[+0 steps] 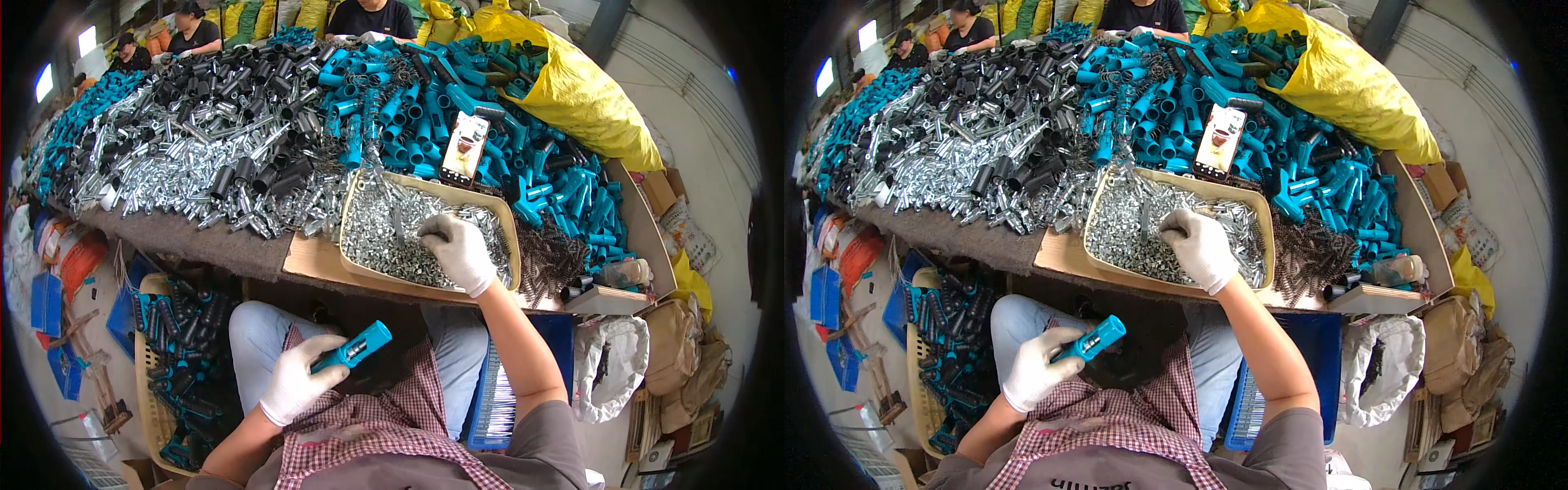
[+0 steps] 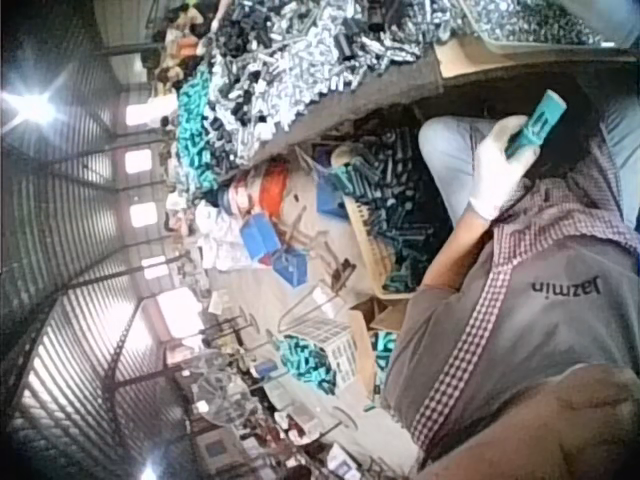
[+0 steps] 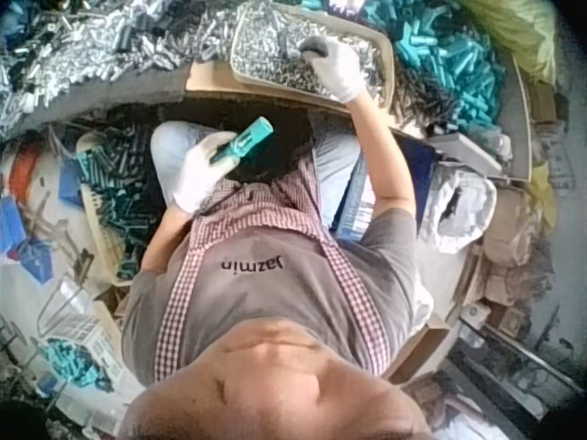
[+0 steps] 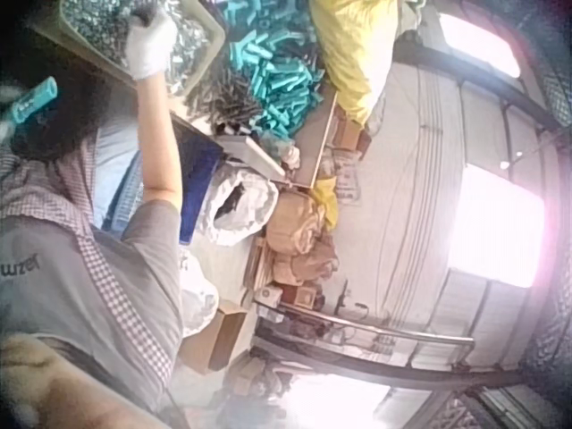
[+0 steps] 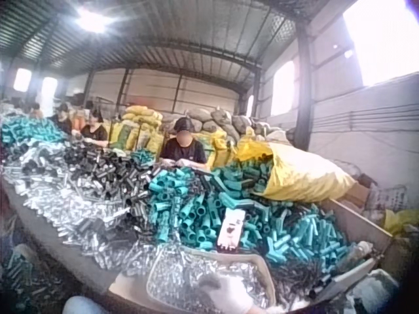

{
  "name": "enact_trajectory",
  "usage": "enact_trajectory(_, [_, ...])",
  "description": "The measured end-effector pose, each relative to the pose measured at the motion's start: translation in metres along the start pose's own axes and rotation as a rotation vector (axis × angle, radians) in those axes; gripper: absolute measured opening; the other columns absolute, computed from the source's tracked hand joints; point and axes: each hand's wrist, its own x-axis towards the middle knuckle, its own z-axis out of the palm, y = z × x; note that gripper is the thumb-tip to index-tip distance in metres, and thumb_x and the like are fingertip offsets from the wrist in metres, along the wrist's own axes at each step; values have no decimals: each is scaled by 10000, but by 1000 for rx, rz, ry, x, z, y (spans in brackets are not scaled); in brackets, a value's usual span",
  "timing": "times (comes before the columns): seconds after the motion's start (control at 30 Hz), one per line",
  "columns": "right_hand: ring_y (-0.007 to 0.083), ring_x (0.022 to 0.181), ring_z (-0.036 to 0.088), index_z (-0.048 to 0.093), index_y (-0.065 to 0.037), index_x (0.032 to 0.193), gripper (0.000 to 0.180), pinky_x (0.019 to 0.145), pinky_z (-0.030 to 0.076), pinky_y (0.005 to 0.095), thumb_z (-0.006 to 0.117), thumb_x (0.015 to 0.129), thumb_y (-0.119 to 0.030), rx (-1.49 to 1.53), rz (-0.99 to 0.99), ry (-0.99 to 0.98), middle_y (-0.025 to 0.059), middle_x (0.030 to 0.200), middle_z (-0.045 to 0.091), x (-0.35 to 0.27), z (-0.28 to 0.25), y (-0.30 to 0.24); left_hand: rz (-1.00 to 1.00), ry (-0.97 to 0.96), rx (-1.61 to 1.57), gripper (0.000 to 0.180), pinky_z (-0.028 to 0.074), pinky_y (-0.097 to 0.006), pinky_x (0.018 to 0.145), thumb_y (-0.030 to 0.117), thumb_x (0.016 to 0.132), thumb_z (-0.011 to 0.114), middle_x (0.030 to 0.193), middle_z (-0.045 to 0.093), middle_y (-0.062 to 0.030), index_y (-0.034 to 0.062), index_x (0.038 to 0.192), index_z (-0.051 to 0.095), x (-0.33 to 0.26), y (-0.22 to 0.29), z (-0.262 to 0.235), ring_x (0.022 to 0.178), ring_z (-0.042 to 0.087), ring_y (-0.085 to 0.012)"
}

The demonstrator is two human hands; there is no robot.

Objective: Manually assembling blue and black plastic tool or handle components by inserting metal pins and springs.

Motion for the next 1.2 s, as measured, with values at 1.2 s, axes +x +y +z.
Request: enact_trajectory(1.2, [409, 1288, 454, 617, -116, 1287, 597, 1018, 389, 555, 758, 790, -413, -883, -34, 214, 189, 1362, 538, 68, -36, 55, -240, -200, -865, 713, 563, -316, 700, 427, 912, 687, 1108, 641, -187, -122, 1315, 478, 9, 1, -9, 857, 671, -215])
